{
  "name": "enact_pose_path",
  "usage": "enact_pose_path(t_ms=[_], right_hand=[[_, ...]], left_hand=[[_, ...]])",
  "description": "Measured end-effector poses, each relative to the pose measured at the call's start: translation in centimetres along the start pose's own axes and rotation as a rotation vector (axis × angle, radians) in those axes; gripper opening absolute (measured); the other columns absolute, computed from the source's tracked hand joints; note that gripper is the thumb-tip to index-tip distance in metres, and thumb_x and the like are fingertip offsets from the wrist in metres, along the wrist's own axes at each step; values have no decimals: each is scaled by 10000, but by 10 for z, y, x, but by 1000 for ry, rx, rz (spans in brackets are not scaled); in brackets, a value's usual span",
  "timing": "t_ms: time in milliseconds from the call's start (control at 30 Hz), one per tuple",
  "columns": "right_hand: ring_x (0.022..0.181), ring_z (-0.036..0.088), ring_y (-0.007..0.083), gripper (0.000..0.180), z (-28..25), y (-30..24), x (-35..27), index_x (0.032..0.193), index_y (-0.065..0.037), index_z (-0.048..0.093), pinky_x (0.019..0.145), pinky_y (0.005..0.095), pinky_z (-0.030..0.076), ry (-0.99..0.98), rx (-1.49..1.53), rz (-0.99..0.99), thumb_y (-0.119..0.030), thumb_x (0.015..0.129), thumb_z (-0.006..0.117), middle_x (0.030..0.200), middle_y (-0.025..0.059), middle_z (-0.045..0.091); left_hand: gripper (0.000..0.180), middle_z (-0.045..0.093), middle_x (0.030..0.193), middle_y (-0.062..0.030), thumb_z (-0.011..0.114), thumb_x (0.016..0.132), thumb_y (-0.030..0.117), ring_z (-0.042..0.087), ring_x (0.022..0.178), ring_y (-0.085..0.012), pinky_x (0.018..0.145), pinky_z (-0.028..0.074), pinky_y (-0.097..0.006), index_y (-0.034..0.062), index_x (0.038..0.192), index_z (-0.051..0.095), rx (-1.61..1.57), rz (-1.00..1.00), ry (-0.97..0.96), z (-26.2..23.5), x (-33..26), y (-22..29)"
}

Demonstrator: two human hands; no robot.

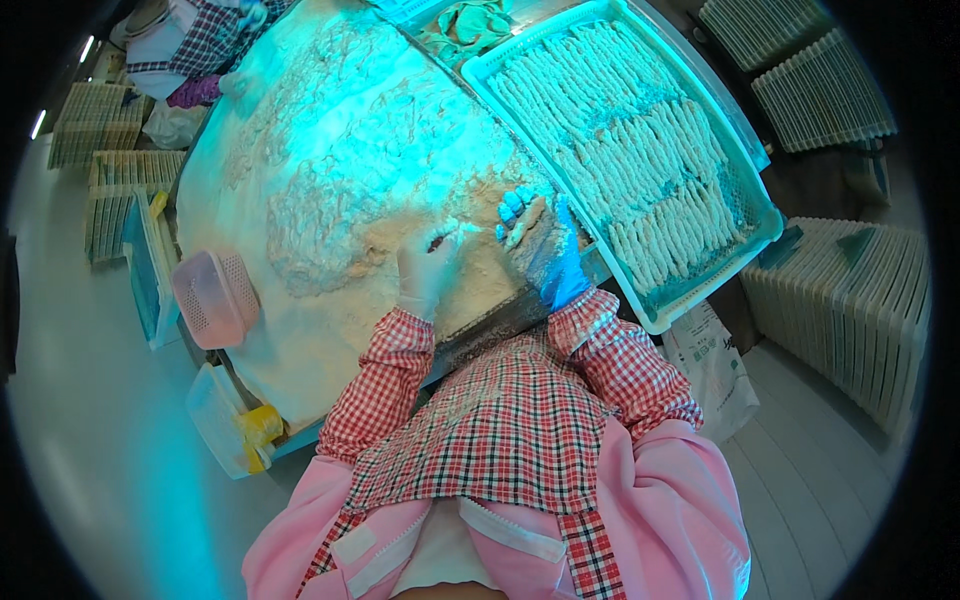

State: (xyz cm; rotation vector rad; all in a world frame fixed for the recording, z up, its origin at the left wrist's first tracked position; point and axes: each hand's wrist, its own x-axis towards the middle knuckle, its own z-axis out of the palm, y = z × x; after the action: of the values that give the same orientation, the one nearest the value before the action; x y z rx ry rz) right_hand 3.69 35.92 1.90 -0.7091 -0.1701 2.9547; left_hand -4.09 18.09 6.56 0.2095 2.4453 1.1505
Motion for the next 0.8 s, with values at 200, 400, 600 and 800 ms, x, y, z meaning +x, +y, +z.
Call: enact_pose_path(t_ms=[200,400,600,800], right_hand=[[929,600,257,444,-4,-9,-3,1154,-91,556,797,405,488,-295,-8,-19,-477,957,459,1106,90,624],[988,587,249,477,3,0,-5,1171,-94,555,846,405,476,-138,43,37,-503,960,427,1110,83,622],[1065,564,265,539,2,11,1,1236,-80,525,912,433,452,-100,138,16,-526,958,404,1168,93,598],[1064,553,287,486,13,35,5,1172,-69,536,942,444,437,-123,137,12,-490,964,411,1144,123,583]], left_hand=[[431,614,1037,-130,692,788,195,594,959,-302,809,480,-400,70,1189,598,382,189,282,-4,-4,-36],[336,643,1004,-106,644,834,161,618,924,-267,785,498,-364,76,1158,616,464,374,32,13,1,-22],[212,677,990,-125,665,830,107,657,852,-225,749,514,-303,60,1036,682,-893,-191,124,14,-17,4],[152,662,880,-110,695,788,58,640,767,-199,664,511,-304,43,938,680,29,428,270,30,-42,10]])
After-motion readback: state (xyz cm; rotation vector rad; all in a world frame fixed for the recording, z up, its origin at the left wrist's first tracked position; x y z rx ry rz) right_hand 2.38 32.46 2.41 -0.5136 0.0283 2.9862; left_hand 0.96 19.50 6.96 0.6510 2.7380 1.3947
